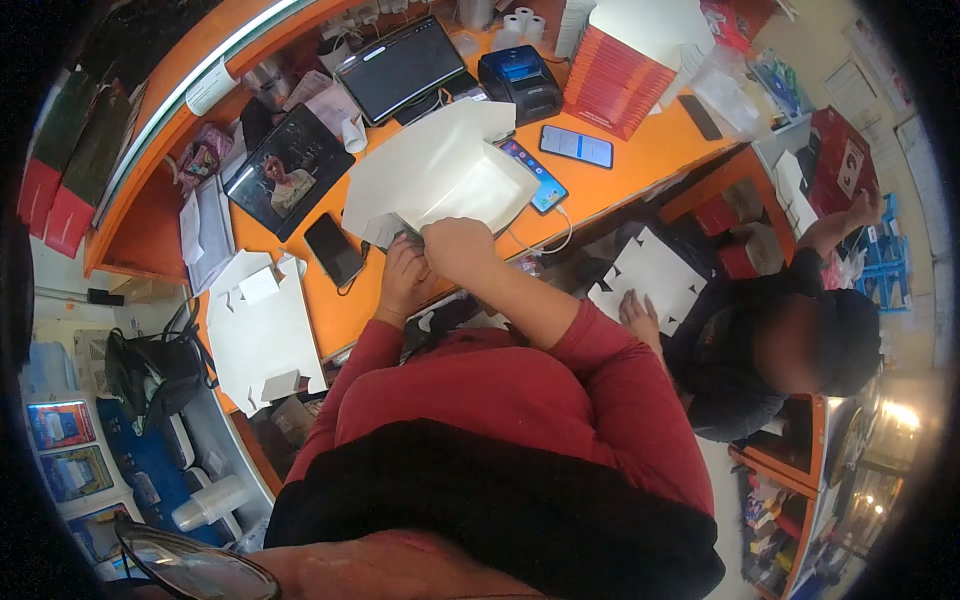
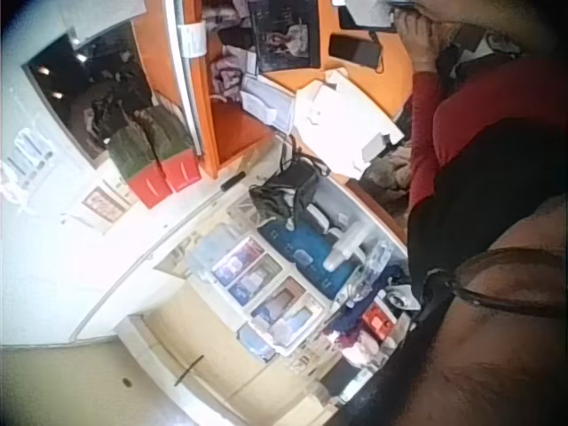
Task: The person assembles cardboard takeout food boxes by folding and interlocking the tabs, and uses a tablet to process an order.
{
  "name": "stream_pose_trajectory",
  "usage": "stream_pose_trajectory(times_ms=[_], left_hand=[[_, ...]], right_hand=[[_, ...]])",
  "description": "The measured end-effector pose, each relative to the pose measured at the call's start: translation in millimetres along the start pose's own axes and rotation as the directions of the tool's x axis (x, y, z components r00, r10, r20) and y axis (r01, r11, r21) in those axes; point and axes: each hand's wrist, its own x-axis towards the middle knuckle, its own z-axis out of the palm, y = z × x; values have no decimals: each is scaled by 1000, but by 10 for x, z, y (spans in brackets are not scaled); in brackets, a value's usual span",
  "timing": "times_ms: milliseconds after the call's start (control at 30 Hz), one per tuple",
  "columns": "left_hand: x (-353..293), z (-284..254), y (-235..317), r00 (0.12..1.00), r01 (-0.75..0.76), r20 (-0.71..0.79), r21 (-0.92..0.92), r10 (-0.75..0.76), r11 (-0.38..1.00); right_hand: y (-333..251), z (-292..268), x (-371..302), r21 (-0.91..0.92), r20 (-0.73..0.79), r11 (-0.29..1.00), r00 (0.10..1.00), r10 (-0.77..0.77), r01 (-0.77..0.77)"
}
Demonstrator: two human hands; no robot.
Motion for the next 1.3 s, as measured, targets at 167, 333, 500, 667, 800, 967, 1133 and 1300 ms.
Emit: stream_pose_trajectory(times_ms=[167, 333, 500, 667, 800, 967, 1133, 1300], left_hand=[[13, 32, 3, 997, -69, -16, -4, 69, 998], [89, 46, 62, 997, -72, -36, -45, 70, 996], [2, 130, -73, 995, -95, -40, -107, 91, 990], [20, 12, 6, 999, -35, 17, 59, 34, 998], [191, -83, 120, 999, 12, 40, 141, -17, 990], [448, -117, -31, 984, -60, 175, 131, 37, 990], [533, -379, 95, 986, -40, 164, 101, 23, 994], [-64, -1176, 273, 993, 75, 86, 121, -86, 990]], right_hand=[[12, 181, -70, 56, -200, 998, 980, -3, 15], [-22, 190, -179, 93, -130, 996, 992, 5, 7], [-52, 148, -242, 126, -53, 992, 998, 17, -10], [542, -174, 104, 110, -387, 992, 917, 93, -54], [1241, -365, 457, 110, -221, 937, 910, 350, -333], [1507, -358, 612, 51, -64, 918, 916, 396, -394], [1471, -369, 521, 232, -341, 935, 878, 336, -268], [640, -339, 118, 391, -688, 910, 701, 189, 138]])
